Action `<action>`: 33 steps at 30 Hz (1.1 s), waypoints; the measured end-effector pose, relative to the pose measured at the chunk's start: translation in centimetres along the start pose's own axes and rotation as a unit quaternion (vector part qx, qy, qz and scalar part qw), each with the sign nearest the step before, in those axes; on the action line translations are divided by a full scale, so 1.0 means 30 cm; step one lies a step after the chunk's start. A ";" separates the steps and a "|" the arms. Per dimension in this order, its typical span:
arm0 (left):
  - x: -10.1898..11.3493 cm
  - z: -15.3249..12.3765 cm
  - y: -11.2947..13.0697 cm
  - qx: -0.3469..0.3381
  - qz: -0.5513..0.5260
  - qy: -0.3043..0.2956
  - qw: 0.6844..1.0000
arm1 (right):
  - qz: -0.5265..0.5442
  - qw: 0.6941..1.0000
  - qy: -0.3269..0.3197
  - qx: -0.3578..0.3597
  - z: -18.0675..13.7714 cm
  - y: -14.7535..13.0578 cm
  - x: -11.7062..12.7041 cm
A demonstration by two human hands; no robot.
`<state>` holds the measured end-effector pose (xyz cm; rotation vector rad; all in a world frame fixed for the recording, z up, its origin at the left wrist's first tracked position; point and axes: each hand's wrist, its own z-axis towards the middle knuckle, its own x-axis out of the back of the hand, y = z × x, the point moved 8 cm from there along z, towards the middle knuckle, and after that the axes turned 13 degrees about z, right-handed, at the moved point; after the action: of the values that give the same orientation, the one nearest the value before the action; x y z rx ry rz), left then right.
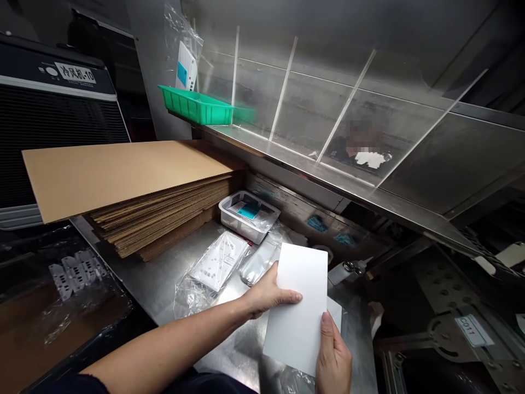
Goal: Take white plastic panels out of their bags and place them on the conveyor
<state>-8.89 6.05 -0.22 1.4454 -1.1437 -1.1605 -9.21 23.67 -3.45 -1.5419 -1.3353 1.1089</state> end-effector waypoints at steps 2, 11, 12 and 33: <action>-0.003 -0.005 0.007 0.004 -0.011 0.013 1.000 | 0.050 0.999 -0.008 -0.011 -0.004 0.002 -0.010; -0.045 -0.023 0.031 0.033 -0.054 -0.025 0.998 | 0.170 0.981 -0.029 -0.093 0.036 0.107 -0.007; -0.042 -0.020 0.024 0.025 -0.048 -0.017 0.998 | 0.149 0.986 -0.024 -0.074 0.040 0.104 0.001; -0.097 -0.085 0.072 0.026 -0.093 -0.125 0.987 | 0.225 0.957 -0.047 -0.180 0.034 0.177 -0.027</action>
<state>-6.96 8.89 2.58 1.5030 -1.2365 -1.4858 -8.66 22.23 -8.69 -2.1631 -1.3371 1.2709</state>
